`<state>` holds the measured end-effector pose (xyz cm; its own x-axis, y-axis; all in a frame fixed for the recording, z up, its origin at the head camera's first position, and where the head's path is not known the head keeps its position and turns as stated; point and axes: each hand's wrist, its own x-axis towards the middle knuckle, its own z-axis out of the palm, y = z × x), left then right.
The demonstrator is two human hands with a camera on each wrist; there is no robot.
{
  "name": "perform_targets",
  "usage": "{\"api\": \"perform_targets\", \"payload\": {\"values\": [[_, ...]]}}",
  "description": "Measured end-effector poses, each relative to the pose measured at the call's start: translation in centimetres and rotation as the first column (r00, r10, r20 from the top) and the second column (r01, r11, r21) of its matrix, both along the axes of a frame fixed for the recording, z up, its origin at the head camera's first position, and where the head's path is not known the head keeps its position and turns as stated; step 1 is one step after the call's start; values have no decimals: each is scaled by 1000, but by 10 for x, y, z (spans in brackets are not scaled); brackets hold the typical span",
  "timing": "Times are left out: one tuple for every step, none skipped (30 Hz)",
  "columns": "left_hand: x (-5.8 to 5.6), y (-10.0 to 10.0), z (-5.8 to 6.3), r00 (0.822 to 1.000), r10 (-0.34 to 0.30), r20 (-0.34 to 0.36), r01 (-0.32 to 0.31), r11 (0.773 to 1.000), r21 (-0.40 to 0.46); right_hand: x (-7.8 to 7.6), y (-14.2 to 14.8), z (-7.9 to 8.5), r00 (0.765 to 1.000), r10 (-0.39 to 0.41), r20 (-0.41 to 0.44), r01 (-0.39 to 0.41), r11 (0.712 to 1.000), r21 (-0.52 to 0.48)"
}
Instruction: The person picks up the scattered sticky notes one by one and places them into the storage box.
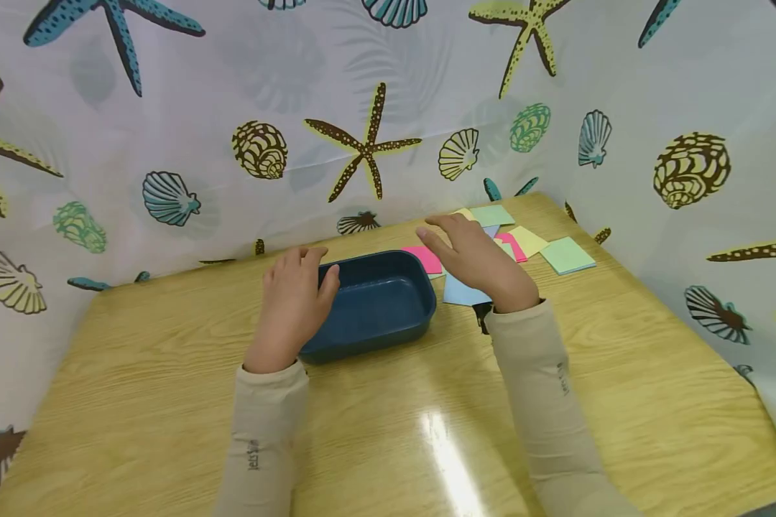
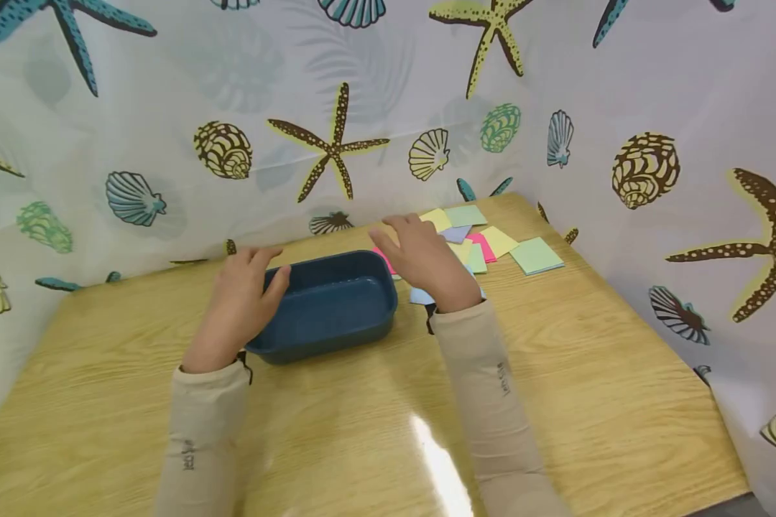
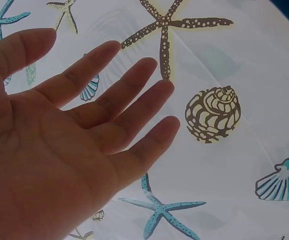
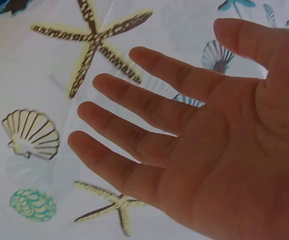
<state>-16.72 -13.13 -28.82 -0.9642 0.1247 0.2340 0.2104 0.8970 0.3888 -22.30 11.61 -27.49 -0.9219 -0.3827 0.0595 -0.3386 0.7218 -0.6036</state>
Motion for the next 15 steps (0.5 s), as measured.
{"api": "perform_targets", "payload": {"values": [[0,-1,0,1000,-1,2,1,1000,1,-3,4,-1,1000,-3,3,3,1000,-6],[0,-1,0,1000,-2,3,2,1000,1,-6,8,-2,1000,-8,8,8,1000,-12],[0,-2,0,1000,-3,4,3,1000,2,-9,11,-3,1000,-18,15,18,1000,-17],[0,-2,0,1000,-4,5,4,1000,3,-12,15,-5,999,-29,24,30,999,-18],[0,-2,0,1000,-5,4,5,1000,3,-15,19,-7,999,-38,37,39,999,-23],[0,-3,-1,1000,-5,1,5,1000,4,-18,23,-8,997,-48,52,49,999,-23],[-1,-3,-1,1000,-5,-2,5,1000,5,-20,27,-10,996,-58,69,59,998,-22],[-1,-3,-1,1000,-6,-5,6,1000,6,-23,31,-11,994,-65,89,68,997,-22],[-1,-3,-1,1000,-7,-9,7,1000,9,-26,35,-14,991,-73,108,76,997,-24],[-1,-3,-1,1000,-8,-12,8,1000,10,-29,39,-16,989,-80,127,84,996,-22],[-1,-3,-1,1000,-10,-12,10,1000,12,-32,43,-19,986,-87,142,90,996,-17],[-2,-3,-1,1000,-12,-13,13,1000,15,-35,46,-22,983,-95,157,98,995,-11],[-2,-3,-1,1000,-16,-13,16,1000,18,-38,50,-25,980,-107,167,109,994,-5],[-2,-4,-1,1000,-18,-13,19,1000,22,-42,53,-28,978,-117,175,118,993,2],[-2,-4,-1,1000,-22,-15,22,999,26,-45,55,-32,975,-126,181,127,992,6]]}}
